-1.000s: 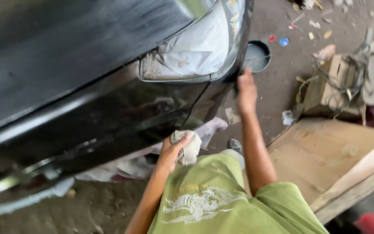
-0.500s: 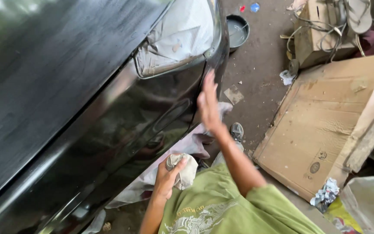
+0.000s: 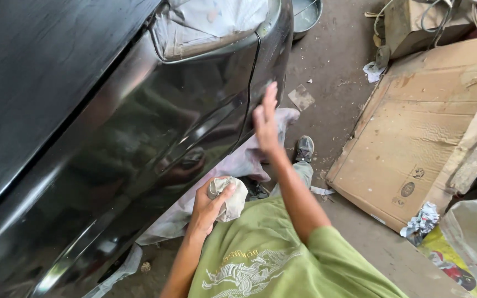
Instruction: The person scrubs the front bumper and headlight area of a black car using a sponge and a cloth. They repeatedly dip the sponge into a bucket of water and wipe the car's surface, focusing on the lower front section.
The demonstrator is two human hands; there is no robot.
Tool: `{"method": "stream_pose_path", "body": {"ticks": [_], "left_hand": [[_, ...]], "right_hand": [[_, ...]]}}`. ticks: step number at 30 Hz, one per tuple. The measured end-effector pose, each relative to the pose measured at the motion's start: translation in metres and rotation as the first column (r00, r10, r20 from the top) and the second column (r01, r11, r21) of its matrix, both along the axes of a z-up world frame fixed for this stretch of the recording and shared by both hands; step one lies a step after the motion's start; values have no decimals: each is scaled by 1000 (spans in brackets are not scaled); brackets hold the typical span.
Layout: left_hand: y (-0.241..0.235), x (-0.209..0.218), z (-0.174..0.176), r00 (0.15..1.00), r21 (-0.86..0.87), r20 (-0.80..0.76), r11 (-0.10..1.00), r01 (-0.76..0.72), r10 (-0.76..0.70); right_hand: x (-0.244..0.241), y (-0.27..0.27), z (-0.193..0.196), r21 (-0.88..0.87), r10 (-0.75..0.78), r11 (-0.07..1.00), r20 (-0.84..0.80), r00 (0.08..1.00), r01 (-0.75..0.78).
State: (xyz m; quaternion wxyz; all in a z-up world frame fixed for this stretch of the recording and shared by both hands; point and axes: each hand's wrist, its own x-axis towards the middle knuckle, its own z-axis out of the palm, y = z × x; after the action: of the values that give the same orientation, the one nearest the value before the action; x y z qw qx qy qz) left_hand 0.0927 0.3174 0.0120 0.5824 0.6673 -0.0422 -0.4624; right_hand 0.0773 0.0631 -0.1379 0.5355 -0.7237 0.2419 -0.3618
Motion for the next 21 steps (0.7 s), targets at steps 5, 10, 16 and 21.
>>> {"method": "stream_pose_path", "body": {"ticks": [5, 10, 16, 21], "left_hand": [[3, -2, 6, 998, 25, 48, 999, 45, -47], [-3, 2, 8, 994, 40, 66, 996, 79, -82], [2, 2, 16, 987, 34, 119, 994, 105, -109], [8, 6, 10, 992, 32, 66, 993, 110, -112]], "right_hand": [[1, -12, -33, 274, -109, 955, -43, 993, 117], [-12, 81, 25, -23, -51, 998, 137, 989, 55], [3, 11, -30, 227, -195, 956, 18, 981, 186], [33, 48, 6, 213, -414, 894, 60, 908, 394]]}}
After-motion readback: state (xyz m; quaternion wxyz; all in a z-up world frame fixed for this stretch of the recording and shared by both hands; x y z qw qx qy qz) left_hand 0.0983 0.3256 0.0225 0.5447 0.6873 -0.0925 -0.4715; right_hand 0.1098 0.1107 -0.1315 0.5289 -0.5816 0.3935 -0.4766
